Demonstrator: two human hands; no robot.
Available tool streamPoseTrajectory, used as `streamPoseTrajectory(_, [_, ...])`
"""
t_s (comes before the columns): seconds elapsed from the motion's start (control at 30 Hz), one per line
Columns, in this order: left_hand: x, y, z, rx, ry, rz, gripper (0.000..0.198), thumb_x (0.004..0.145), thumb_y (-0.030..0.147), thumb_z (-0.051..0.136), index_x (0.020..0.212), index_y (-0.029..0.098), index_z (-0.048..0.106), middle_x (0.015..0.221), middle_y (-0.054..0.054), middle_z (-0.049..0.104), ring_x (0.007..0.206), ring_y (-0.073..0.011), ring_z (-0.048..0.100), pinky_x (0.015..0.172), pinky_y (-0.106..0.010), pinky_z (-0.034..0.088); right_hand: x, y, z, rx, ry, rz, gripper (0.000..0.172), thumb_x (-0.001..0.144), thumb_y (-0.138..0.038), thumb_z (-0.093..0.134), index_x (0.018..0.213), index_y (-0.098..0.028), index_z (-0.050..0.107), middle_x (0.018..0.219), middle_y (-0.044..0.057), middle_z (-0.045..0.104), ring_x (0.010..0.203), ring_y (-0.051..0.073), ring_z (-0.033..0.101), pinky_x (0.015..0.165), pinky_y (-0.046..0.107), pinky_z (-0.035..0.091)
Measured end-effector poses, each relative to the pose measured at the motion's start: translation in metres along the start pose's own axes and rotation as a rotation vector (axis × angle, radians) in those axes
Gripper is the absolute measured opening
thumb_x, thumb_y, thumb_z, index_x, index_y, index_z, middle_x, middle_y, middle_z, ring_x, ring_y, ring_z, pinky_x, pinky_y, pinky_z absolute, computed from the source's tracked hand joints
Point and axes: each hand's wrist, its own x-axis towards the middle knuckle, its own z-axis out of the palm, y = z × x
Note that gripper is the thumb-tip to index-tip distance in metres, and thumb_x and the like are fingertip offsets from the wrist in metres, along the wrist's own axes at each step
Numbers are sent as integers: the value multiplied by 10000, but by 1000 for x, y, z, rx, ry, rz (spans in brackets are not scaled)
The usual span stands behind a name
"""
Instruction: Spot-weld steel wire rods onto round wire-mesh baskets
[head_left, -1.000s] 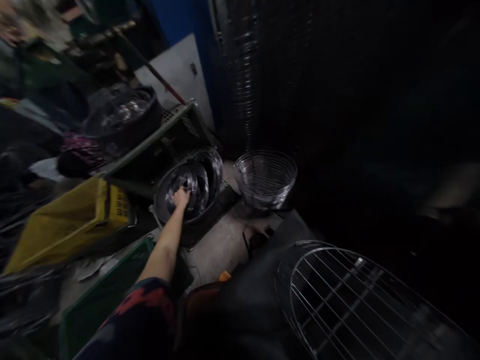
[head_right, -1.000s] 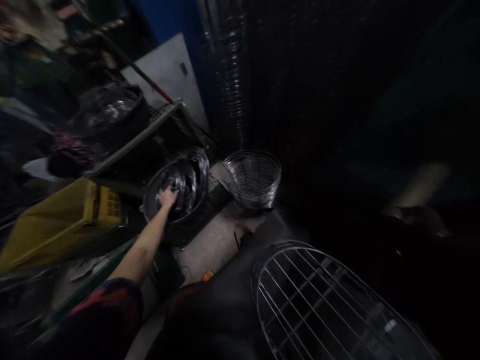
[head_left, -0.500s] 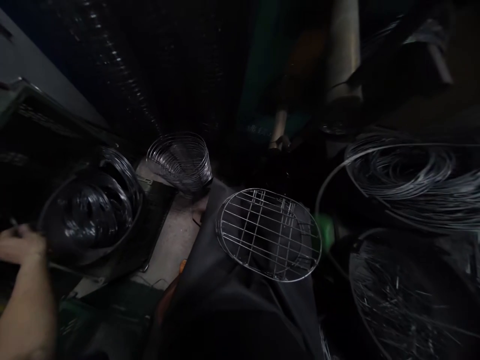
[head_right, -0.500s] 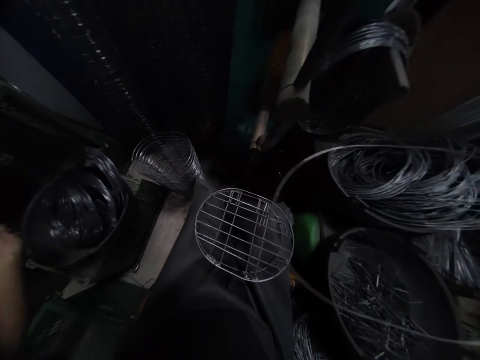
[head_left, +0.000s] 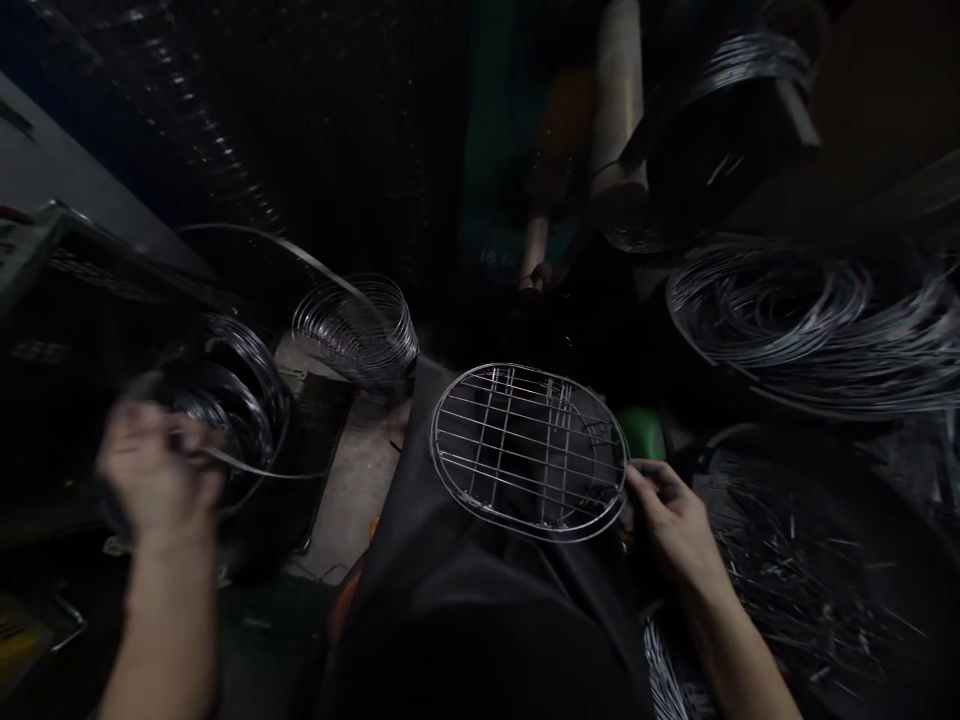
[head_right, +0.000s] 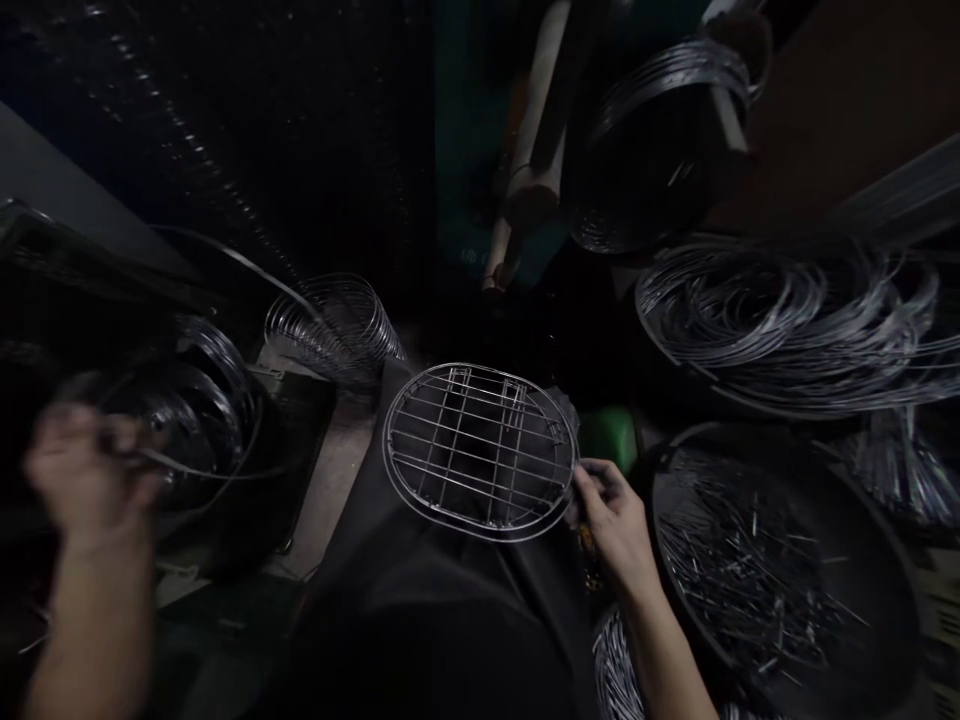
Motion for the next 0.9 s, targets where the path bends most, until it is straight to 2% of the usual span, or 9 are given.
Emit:
streamPoseTrajectory(0.13, [-53,-30,91,-233,-505,-277,495,730,420,664,1149,172,573,467,93,400,357,-39,288,321,-122,215,-1,5,4,25,-5,-27,517,705,-602,675,975,-175,567,492,-48,530,425,114,472,414,228,406])
streamPoseTrajectory(0.23, [-88,-58,126,-216,-747,-438,650,705,469,699,1232,125,535,538,67,507,344,-30,350,321,-133,267,-2,11,3,12,13,-49,528,742,-580,652,1065,-169,576,563,-44,550,479,116,497,475,243,441])
streamPoseTrajectory(0.33, [-110,-70,121,-107,-865,-497,781,717,484,706,1346,103,445,533,51,548,392,-80,496,397,-169,408,-3,24,1,-18,-2,-37,519,796,-585,587,1092,-159,579,580,-41,540,499,118,492,492,247,432])
streamPoseTrajectory(0.43, [-117,-66,95,32,-1007,-553,876,747,514,682,1442,122,321,584,4,624,514,-155,627,502,-232,506,-2,39,3,-24,-2,-49,529,840,-608,507,1096,-150,574,573,-39,526,501,121,484,488,250,417])
streamPoseTrajectory(0.5, [-113,-62,79,137,-1109,-609,852,750,539,676,1427,125,365,690,-46,678,616,-192,675,590,-281,545,-1,45,5,0,1,-62,557,854,-632,461,1117,-150,554,563,-42,517,497,126,489,489,256,424])
streamPoseTrajectory(0.57, [-100,-63,68,235,-1143,-579,745,736,563,680,1304,104,533,731,-73,690,638,-195,672,615,-283,539,-3,48,7,47,4,-61,575,847,-657,445,1143,-168,515,601,-37,541,501,129,509,487,259,442])
streamPoseTrajectory(0.67, [-70,-73,74,269,-940,-366,636,708,590,686,1118,104,669,784,-82,701,594,-145,610,527,-221,466,-17,48,9,96,88,-60,492,838,-660,462,1040,-212,478,691,-18,589,502,122,530,475,250,451])
streamPoseTrajectory(0.77, [-43,-82,109,206,-788,-207,658,723,591,661,1202,141,630,1061,-112,696,772,-167,637,597,-214,484,-42,48,14,26,99,-78,401,881,-610,431,849,-214,489,684,5,607,521,121,546,516,248,457])
streamPoseTrajectory(0.9, [-29,-79,177,197,-953,-24,651,753,594,625,1238,159,611,1205,-120,649,1061,-239,614,908,-320,493,-74,49,28,-78,-147,-77,375,883,-532,474,825,-187,609,642,16,611,570,142,571,576,258,464])
